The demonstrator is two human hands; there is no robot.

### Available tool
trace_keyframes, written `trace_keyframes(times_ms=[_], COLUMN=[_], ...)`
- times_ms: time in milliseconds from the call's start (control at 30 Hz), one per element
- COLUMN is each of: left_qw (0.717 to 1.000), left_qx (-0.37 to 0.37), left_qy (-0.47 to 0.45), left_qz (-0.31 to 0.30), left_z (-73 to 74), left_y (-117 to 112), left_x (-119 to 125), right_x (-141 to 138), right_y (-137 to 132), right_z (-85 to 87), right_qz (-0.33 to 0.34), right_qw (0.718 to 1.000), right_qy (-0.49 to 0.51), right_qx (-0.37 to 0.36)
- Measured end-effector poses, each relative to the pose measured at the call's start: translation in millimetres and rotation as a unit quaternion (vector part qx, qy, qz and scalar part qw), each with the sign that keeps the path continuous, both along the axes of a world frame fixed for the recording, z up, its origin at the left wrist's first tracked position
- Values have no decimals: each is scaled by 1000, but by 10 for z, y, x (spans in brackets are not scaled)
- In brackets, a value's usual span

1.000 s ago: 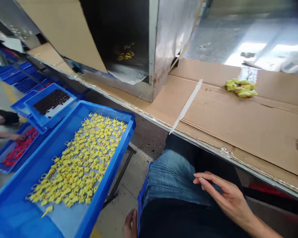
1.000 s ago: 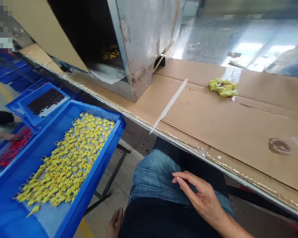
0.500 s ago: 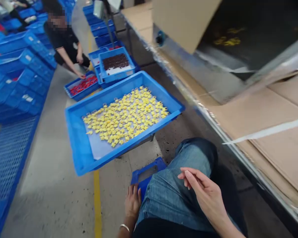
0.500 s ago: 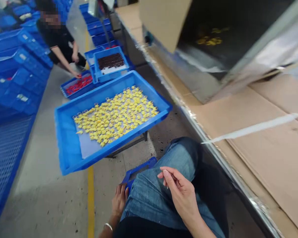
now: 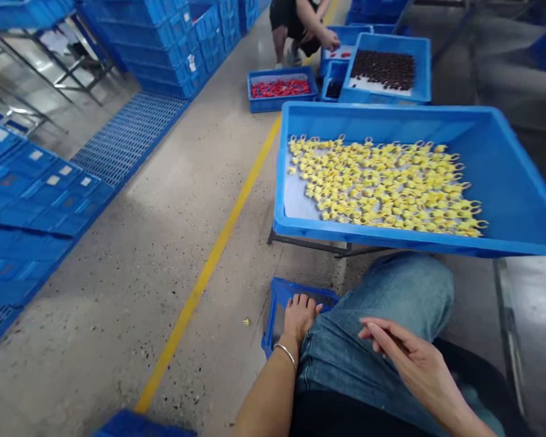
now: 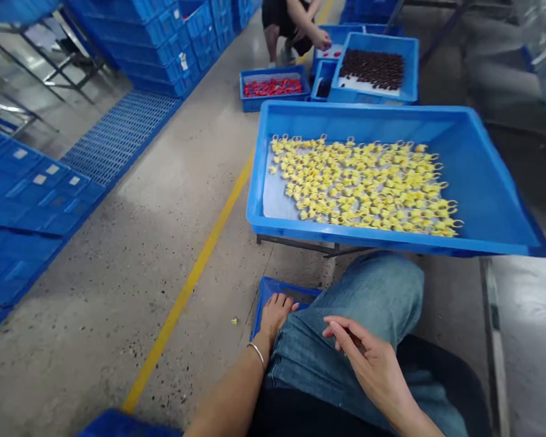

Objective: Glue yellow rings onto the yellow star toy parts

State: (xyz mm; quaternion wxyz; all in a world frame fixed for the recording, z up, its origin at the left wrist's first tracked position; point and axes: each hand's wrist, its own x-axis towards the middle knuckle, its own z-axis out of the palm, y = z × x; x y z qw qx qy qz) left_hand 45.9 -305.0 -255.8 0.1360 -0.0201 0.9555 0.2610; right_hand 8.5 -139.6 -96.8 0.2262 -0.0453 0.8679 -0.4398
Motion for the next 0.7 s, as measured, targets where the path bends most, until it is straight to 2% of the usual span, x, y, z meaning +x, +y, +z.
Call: trace_keyframes(times_ms=[167, 300, 367, 500, 567, 700], left_qw=[999, 999, 999, 999, 999, 998], left_qx=[30, 45, 45, 38, 33, 18], left_qy=[-6, 2, 5, 7, 8, 18], left_qz=[14, 23, 25, 28, 34, 51], left_z=[-35, -36, -38, -62, -75, -100], left_y=[-13, -18, -13, 15, 31, 89], left_x=[32, 51, 52, 44, 44, 49], right_x=[-53, -386, -661, -1262, -1487, -1677], right_y=[-571, -899, -954, -977, -1014, -1103], right_z=[49, 155, 219, 272, 246, 184], right_qz=[151, 229, 249, 299, 345, 428], right_qw=[986, 957, 931, 845, 822, 812], right_qy=[62, 178, 265, 438, 448, 392], right_qx=[33, 28, 30, 61, 70, 60])
